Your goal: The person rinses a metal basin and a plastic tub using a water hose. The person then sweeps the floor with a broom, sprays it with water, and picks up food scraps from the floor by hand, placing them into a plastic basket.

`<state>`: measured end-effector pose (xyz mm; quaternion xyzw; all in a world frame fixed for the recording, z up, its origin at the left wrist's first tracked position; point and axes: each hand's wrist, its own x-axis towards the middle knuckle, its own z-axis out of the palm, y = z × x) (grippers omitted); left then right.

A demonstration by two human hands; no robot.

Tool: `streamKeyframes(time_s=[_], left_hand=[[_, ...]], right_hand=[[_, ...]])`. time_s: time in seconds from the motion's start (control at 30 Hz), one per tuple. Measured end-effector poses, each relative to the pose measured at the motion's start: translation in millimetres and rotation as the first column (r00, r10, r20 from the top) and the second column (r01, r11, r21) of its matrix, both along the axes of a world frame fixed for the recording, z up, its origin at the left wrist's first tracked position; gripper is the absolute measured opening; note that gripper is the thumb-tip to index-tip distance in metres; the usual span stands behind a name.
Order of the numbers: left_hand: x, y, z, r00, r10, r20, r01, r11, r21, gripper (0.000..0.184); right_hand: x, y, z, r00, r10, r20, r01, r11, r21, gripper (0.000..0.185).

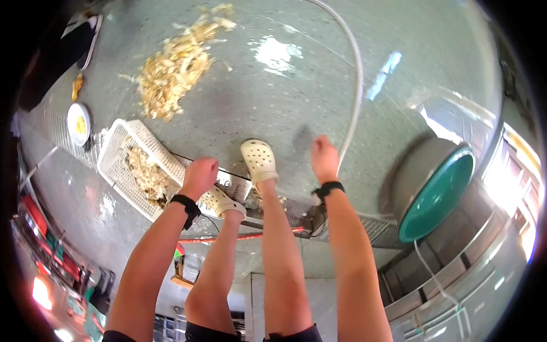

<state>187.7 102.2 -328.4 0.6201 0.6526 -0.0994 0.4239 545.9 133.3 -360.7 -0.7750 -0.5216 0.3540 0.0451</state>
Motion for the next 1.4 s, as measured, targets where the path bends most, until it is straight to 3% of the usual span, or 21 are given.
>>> streamKeyframes(time_s=[0.17, 0.2, 0.23, 0.3, 0.4, 0.43, 0.47, 0.5, 0.53, 0.6, 0.63, 0.7, 0.73, 0.83, 0.9, 1.0, 1.1, 1.2, 1.23, 1.33, 1.4], left_hand=[[-66, 55, -52, 0.919, 0.324, -0.224, -0.308, 0.946, 0.104, 0.019], [-87, 66, -66, 0.892, 0.386, -0.237, -0.336, 0.915, 0.224, 0.021], [-109, 72, -81, 0.864, 0.441, -0.243, -0.352, 0.874, 0.336, 0.024], [-143, 98, -88, 0.801, 0.545, -0.247, -0.457, 0.823, 0.336, 0.03], [-188, 123, -121, 0.664, 0.719, -0.203, -0.617, 0.681, 0.395, 0.03], [-200, 131, -133, 0.617, 0.764, -0.189, -0.627, 0.623, 0.468, 0.028], [-222, 136, -148, 0.796, 0.524, -0.301, -0.386, 0.824, 0.414, 0.027], [-242, 137, -163, 0.894, 0.229, -0.385, -0.102, 0.941, 0.324, 0.027], [-245, 137, -170, 0.88, 0.426, -0.211, -0.339, 0.873, 0.35, 0.028], [-235, 140, -177, 0.684, 0.725, 0.083, -0.722, 0.655, 0.224, 0.035], [-228, 142, -175, 0.524, 0.835, 0.168, -0.852, 0.512, 0.111, 0.042], [-217, 149, -145, 0.22, 0.964, 0.149, -0.945, 0.249, -0.212, 0.066], [-214, 148, -141, 0.188, 0.965, 0.182, -0.947, 0.227, -0.226, 0.065], [-201, 149, -128, 0.138, 0.957, 0.255, -0.935, 0.211, -0.286, 0.064], [-191, 152, -123, 0.159, 0.947, 0.278, -0.908, 0.251, -0.335, 0.063], [-172, 154, -123, 0.044, 0.94, 0.338, -0.943, 0.151, -0.297, 0.055], [-166, 166, -93, -0.036, 0.988, 0.151, -0.865, 0.045, -0.5, 0.062], [-160, 146, -120, 0.372, 0.681, 0.631, -0.841, 0.534, -0.081, 0.045], [-159, 147, -123, 0.306, 0.742, 0.596, -0.859, 0.485, -0.163, 0.042], [-150, 145, -134, 0.116, 0.871, 0.477, -0.863, 0.327, -0.386, 0.038], [-144, 143, -139, 0.02, 0.898, 0.439, -0.832, 0.259, -0.49, 0.046]], right_hand=[[-176, 113, -15, 0.904, 0.373, -0.208, -0.371, 0.927, 0.051, 0.02], [-200, 130, -20, 0.868, 0.438, -0.233, -0.44, 0.897, 0.045, 0.021], [-221, 145, -25, 0.813, 0.524, -0.252, -0.515, 0.85, 0.109, 0.022], [-256, 169, -45, 0.747, 0.629, -0.216, -0.607, 0.778, 0.163, 0.024], [-309, 194, -60, 0.78, 0.584, -0.224, -0.577, 0.81, 0.104, 0.034], [-327, 207, -57, 0.76, 0.627, -0.172, -0.645, 0.76, -0.082, 0.045], [-338, 210, -93, 0.816, 0.553, -0.165, -0.559, 0.829, 0.018, 0.044], [-347, 214, -117, 0.816, 0.563, -0.128, -0.554, 0.826, 0.1, 0.045], [-358, 214, -121, 0.82, 0.564, -0.093, -0.544, 0.82, 0.178, 0.047], [-376, 208, -104, 0.943, 0.326, -0.072, -0.327, 0.945, -0.011, 0.049], [-378, 208, -106, 0.885, 0.466, 0.01, -0.466, 0.885, -0.011, 0.045], [-376, 214, -111, 0.69, 0.703, 0.173, -0.708, 0.705, -0.037, 0.036], [-372, 211, -111, 0.665, 0.718, 0.205, -0.742, 0.666, 0.073, 0.034], [-376, 201, -115, 0.823, 0.544, 0.167, -0.568, 0.803, 0.181, 0.043], [-382, 205, -114, 0.867, 0.493, 0.079, -0.496, 0.868, 0.033, 0.049], [-385, 205, -103, 0.917, 0.391, -0.086, -0.396, 0.916, -0.057, 0.056], [-390, 197, -98, 0.932, 0.273, -0.24, -0.304, 0.947, -0.103, 0.057], [-394, 188, -100, 0.907, 0.194, -0.373, -0.251, 0.962, -0.111, 0.057], [-395, 185, -101, 0.892, 0.179, -0.415, -0.242, 0.965, -0.104, 0.057], [-390, 186, -97, 0.839, 0.045, -0.542, -0.246, 0.921, -0.303, 0.051], [-391, 183, -94, 0.821, 0.005, -0.571, -0.205, 0.936, -0.287, 0.048]])
